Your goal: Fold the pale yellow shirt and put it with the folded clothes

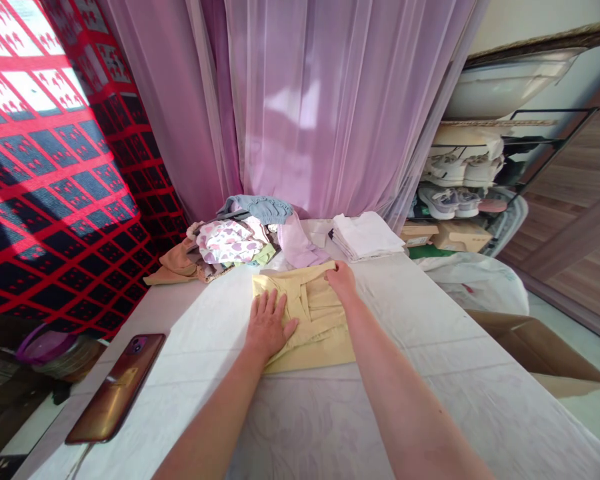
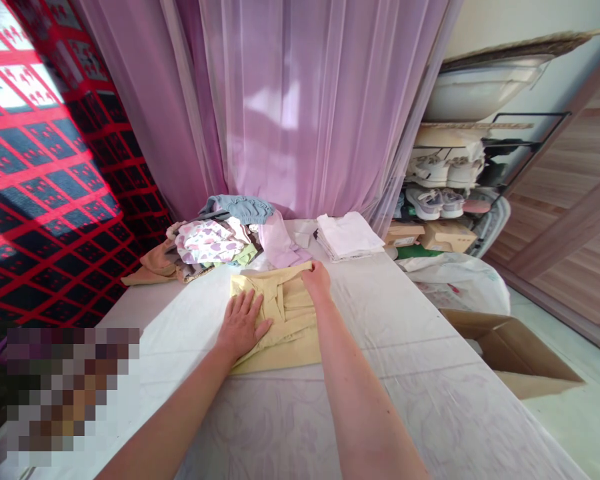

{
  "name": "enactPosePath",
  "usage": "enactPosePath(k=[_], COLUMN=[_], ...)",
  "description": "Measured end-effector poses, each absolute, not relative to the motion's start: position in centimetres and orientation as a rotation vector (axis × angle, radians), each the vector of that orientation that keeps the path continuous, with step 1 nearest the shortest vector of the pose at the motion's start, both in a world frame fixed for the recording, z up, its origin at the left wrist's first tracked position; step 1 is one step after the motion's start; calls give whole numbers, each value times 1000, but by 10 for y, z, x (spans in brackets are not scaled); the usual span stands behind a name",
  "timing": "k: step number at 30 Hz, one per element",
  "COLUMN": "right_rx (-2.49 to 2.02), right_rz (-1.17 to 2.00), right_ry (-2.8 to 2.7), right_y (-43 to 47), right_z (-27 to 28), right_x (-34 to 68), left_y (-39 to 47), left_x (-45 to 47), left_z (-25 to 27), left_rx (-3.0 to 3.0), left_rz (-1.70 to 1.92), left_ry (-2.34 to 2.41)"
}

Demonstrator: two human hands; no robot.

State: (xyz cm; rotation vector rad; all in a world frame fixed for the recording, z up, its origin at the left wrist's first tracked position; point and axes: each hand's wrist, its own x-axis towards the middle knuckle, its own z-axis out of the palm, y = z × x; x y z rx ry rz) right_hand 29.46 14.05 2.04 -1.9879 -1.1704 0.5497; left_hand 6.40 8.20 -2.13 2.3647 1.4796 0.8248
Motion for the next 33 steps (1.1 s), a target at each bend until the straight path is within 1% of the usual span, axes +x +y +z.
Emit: enactPosePath(k=[4,7,9,10,11,13,16,19,21,25,29,33], right_rx=[-2096,-2044,-1944,-1879,-1843,-1902,-2011,-2108,-2171,-2240,-2248,-2261], right_rz=[445,332,272,248,256,374,405,289,236,236,239,216], right_ry=[-1075,-1177,-1413,-1655,-1870,-2072,-2071,-2071,-2080,-2071,-2065,-2043], right_y=[122,116,116,115,114,110,99,89,86,84,85,85], right_z=[17,26,31,32,31,25,8,-2,-4,-1,-1,-4], right_x=[307,291,268,254,242,224,225,247,262,273,269,268], left_y=[82,82,82,82,82,82,82,81,81,84,90,101], left_x=[64,65,65,66,66,67,67,67,66,69,87,109], left_z=[-24,-22,-20,-18,-17,-14,-11,-7,-3,14,30,29], left_rx=[2684,2750,2752,2746,2735,2710,2673,2628,2595,2533,2561,2604], left_rz=[560,451,394,372,351,307,248,190,139,26,100,138], left_ry=[1641,1685,1698,1702,1705,1712,1710,1704,1699,1671,1697,1552])
